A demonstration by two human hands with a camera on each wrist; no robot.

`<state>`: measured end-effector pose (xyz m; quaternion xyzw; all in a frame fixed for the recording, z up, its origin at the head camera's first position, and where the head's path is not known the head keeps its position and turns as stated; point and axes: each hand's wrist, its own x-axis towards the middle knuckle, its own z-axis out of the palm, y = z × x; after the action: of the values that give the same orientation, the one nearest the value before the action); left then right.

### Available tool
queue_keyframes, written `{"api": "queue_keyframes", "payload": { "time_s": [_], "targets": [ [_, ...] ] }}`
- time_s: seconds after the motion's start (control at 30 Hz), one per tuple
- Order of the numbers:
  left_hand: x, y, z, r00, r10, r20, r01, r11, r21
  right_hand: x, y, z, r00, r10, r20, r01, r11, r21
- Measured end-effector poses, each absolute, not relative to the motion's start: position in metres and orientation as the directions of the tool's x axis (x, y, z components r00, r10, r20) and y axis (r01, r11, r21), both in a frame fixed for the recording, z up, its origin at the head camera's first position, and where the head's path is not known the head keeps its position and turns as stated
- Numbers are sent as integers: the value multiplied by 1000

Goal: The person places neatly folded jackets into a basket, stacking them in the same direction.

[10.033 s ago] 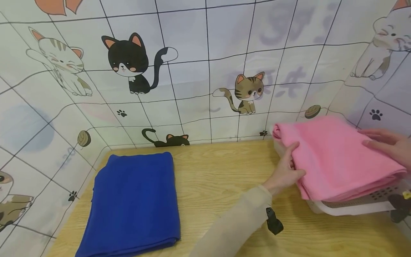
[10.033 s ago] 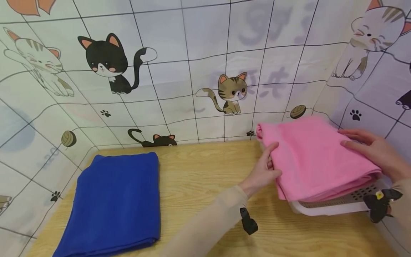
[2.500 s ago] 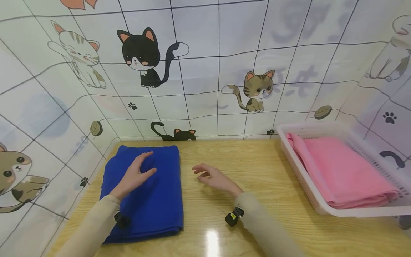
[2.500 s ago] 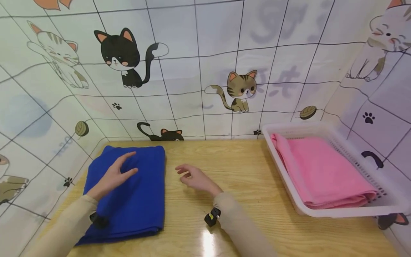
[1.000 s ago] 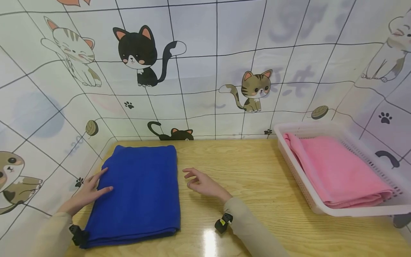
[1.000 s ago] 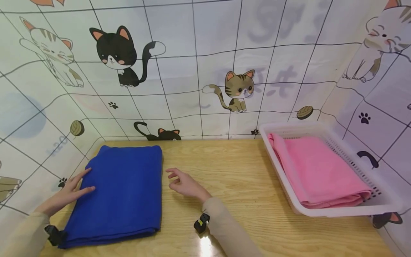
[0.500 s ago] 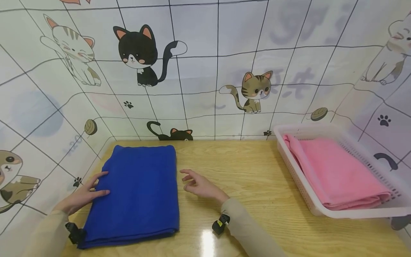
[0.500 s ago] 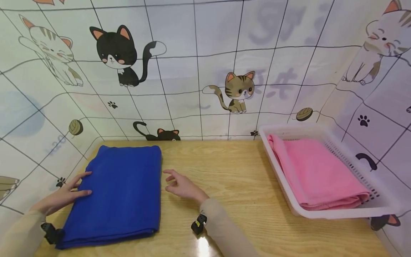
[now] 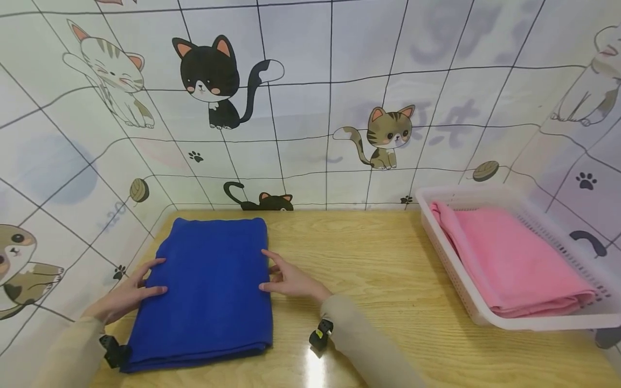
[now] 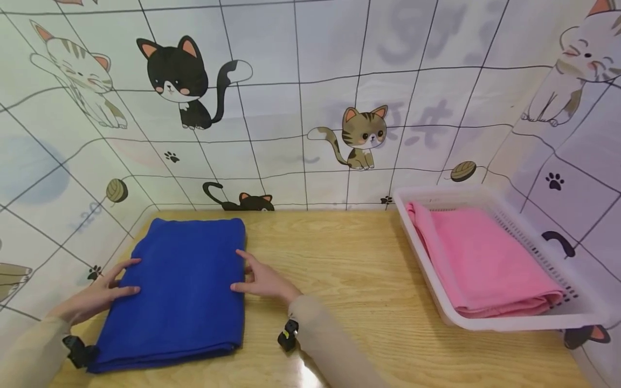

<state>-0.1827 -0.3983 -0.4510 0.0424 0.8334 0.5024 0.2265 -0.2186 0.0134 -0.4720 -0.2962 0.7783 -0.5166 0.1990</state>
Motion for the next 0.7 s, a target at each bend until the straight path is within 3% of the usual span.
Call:
{"api": "queue_keyframes", "payload": {
  "time_s": [0.3,0.7],
  "targets": [
    [-178,-395,-450,-895,287,-341,-185,457,870,-217,-11,-469,-805,-594,5,-265,352,-898],
    [-175,-392,-448,-822,440,-362,-205,365,908,-226,7,-482,-790,-612,-31,-103,183,-978]
  ]
}}
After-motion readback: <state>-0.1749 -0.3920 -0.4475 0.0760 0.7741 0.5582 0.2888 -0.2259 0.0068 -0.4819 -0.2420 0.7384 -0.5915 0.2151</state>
